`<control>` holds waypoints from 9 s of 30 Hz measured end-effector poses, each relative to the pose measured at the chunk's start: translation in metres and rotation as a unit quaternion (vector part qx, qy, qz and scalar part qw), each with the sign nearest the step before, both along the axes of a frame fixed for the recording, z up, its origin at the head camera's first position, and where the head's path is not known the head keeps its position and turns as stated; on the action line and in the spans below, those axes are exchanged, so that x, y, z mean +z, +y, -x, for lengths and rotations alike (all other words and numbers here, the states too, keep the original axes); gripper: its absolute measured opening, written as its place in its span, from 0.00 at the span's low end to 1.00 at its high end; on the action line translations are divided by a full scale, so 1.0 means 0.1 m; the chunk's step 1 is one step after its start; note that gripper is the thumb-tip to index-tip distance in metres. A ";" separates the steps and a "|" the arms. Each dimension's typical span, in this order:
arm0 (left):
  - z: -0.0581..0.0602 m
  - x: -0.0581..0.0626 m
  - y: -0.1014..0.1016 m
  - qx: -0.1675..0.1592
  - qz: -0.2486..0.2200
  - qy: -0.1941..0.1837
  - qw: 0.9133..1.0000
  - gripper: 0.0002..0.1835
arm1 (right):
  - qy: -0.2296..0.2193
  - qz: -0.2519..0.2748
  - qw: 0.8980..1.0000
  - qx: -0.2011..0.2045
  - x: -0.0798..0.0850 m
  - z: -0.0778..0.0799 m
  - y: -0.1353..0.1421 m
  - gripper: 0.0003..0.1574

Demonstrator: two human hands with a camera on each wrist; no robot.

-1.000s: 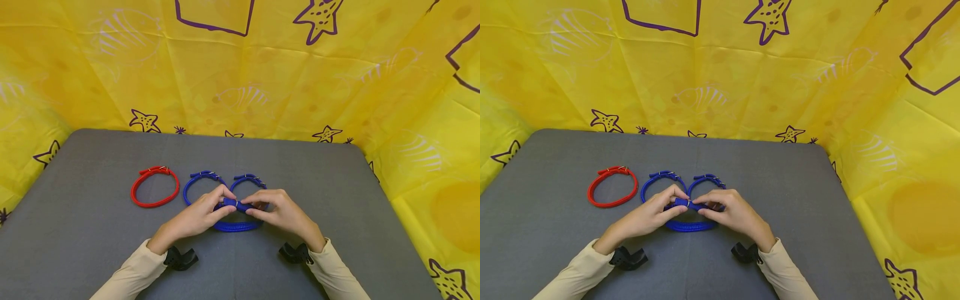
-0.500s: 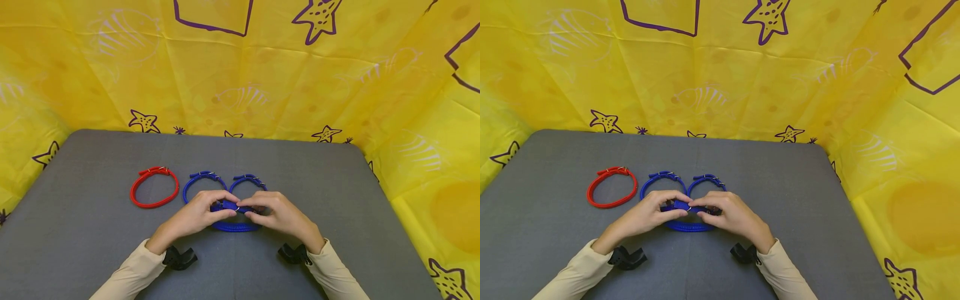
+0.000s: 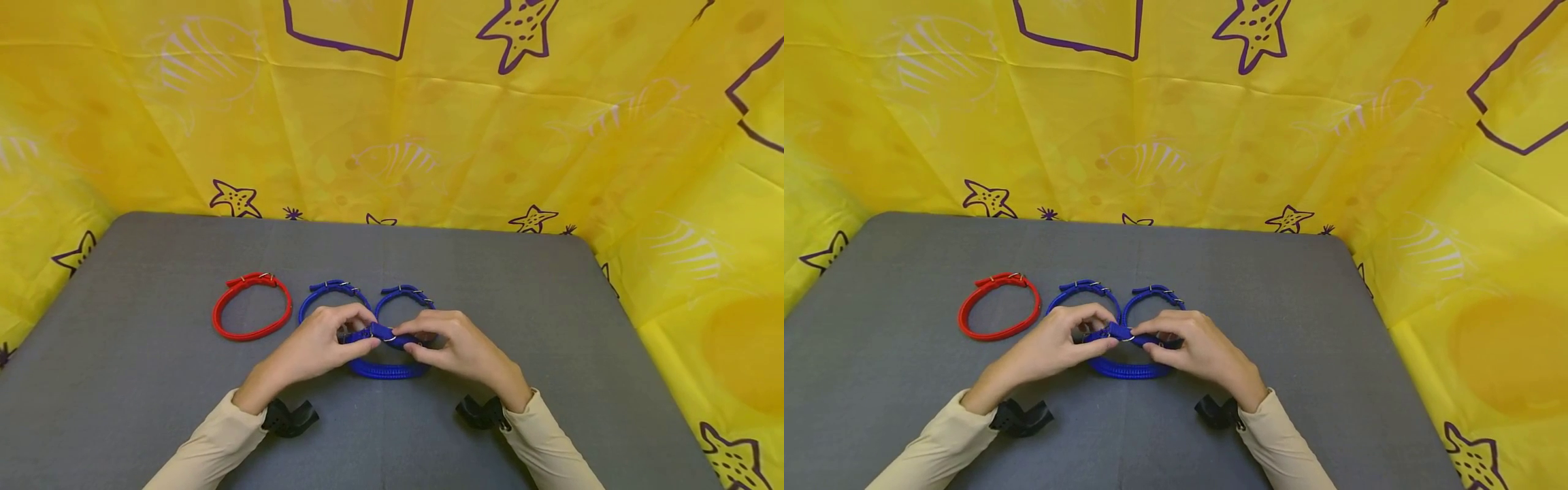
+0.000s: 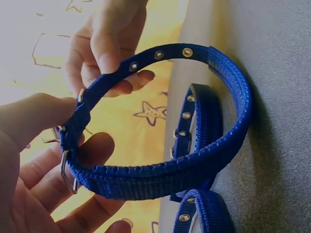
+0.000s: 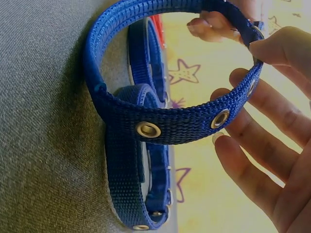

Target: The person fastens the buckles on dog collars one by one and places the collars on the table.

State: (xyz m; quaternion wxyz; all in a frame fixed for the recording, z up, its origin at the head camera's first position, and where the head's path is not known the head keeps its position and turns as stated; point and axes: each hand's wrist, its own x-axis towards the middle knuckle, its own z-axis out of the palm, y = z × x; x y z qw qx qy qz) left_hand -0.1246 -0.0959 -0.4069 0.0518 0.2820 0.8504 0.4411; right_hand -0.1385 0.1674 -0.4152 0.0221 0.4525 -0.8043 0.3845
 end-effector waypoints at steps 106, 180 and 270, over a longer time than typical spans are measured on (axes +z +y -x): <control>0.05 0.06 -0.19 0.021 0.016 0.019 0.999 0.06 | -0.067 -0.017 0.994 -0.088 -0.09 0.03 -0.05 0.06; 0.03 0.08 -0.12 -0.080 0.067 -0.118 0.987 0.05 | -0.015 -0.035 0.997 -0.062 -0.05 -0.04 -0.11 0.07; 0.00 0.01 -0.05 -0.113 0.004 -0.077 0.991 0.05 | 0.001 -0.021 0.999 -0.036 -0.12 -0.04 -0.14 0.07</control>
